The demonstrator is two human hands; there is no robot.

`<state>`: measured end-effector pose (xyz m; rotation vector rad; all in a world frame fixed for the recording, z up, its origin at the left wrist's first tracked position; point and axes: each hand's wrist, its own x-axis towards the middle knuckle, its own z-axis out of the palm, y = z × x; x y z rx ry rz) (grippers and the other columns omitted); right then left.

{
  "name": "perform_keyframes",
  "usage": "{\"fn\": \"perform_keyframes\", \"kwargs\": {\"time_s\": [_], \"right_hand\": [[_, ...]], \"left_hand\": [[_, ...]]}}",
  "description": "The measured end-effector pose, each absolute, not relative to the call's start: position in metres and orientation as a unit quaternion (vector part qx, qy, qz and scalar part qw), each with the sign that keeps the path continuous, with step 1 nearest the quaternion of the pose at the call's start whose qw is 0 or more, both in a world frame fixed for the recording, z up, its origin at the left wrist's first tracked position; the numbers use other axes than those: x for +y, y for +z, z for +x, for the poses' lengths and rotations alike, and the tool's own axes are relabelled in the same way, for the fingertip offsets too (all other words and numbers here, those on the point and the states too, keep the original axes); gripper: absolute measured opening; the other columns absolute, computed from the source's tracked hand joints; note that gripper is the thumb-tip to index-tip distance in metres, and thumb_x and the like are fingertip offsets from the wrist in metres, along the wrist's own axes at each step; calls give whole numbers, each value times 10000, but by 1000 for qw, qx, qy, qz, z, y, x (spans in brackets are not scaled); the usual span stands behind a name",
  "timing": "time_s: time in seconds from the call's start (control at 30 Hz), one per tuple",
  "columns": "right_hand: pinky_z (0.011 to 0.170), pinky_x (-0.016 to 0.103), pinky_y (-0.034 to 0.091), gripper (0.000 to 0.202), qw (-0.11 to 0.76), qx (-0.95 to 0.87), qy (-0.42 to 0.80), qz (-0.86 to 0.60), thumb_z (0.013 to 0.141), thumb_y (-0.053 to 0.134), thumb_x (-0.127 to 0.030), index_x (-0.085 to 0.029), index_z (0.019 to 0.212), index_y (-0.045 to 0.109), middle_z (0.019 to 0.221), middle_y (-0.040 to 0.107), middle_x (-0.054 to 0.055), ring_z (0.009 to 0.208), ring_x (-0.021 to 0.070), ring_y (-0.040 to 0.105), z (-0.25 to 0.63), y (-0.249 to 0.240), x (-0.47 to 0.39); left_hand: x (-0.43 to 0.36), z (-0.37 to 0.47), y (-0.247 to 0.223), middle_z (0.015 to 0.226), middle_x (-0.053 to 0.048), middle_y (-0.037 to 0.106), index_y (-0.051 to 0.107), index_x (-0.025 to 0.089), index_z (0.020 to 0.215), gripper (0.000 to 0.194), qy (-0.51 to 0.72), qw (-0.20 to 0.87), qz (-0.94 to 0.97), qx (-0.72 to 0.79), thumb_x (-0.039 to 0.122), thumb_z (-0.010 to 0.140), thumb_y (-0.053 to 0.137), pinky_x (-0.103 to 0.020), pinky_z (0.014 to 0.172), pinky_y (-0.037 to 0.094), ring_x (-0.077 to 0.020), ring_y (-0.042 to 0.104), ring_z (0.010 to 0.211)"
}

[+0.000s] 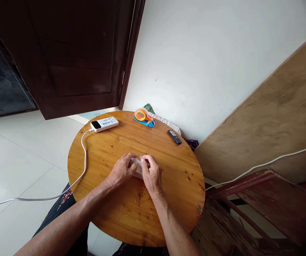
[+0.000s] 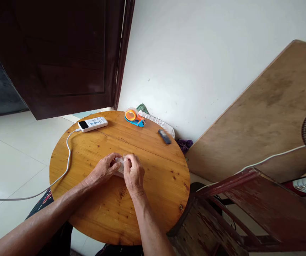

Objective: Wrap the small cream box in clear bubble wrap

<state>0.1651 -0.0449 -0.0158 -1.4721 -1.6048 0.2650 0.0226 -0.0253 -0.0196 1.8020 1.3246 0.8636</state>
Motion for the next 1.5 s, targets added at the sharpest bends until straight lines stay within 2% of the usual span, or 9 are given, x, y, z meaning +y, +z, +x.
{"fn": "perform_keyframes", "kwargs": {"time_s": [0.13, 0.33, 0.63, 1.0, 1.3, 1.5], "right_hand": [[693, 256, 447, 195, 447, -661, 84, -597, 919, 445, -275, -220, 816, 601, 800, 675, 25, 747, 170, 612, 166, -18, -44], [702, 264, 457, 172, 448, -662, 88, -594, 922, 463, -270, -226, 846, 610, 834, 705, 28, 760, 177, 633, 167, -21, -41], [706, 268, 465, 174, 449, -652, 138, -595, 911, 462, -283, -232, 833, 608, 843, 702, 24, 786, 183, 626, 169, -17, -40], [719, 252, 476, 146, 420, -702, 156, -554, 916, 483, -258, -237, 860, 617, 868, 672, 11, 794, 166, 623, 178, -11, -46], [837, 300, 474, 184, 390, -777, 28, -493, 919, 493, -189, -242, 910, 669, 1013, 692, 50, 922, 190, 649, 186, -6, -52], [868, 330, 452, 181, 369, -795, 3, -481, 886, 516, -154, -240, 876, 675, 1002, 700, 43, 960, 198, 645, 189, -2, -53]], "left_hand": [[-27, 22, -25, 1089, -97, 628, 609, 173, 1161, 334, 375, 324, 705, 508, 255, 844, 543, -365, 864, 508, -216, 612, 921], [-29, 17, -31, 1079, -92, 613, 668, 202, 1037, 230, 435, 235, 754, 433, 235, 849, 540, -393, 930, 488, -244, 585, 1028], [-26, 16, -26, 989, -49, 632, 681, 199, 989, 214, 393, 322, 729, 458, 217, 783, 629, -294, 750, 513, -176, 614, 831], [-23, 17, -27, 984, -44, 633, 691, 206, 983, 216, 402, 370, 702, 456, 252, 783, 623, -280, 736, 494, -168, 603, 834], [-22, 16, -34, 978, -50, 609, 669, 183, 1001, 263, 416, 389, 701, 430, 203, 760, 567, -283, 726, 502, -165, 586, 825], [-26, 16, -32, 1021, -53, 584, 624, 214, 1154, 375, 427, 371, 708, 424, 180, 787, 553, -290, 771, 511, -174, 573, 899]]}}
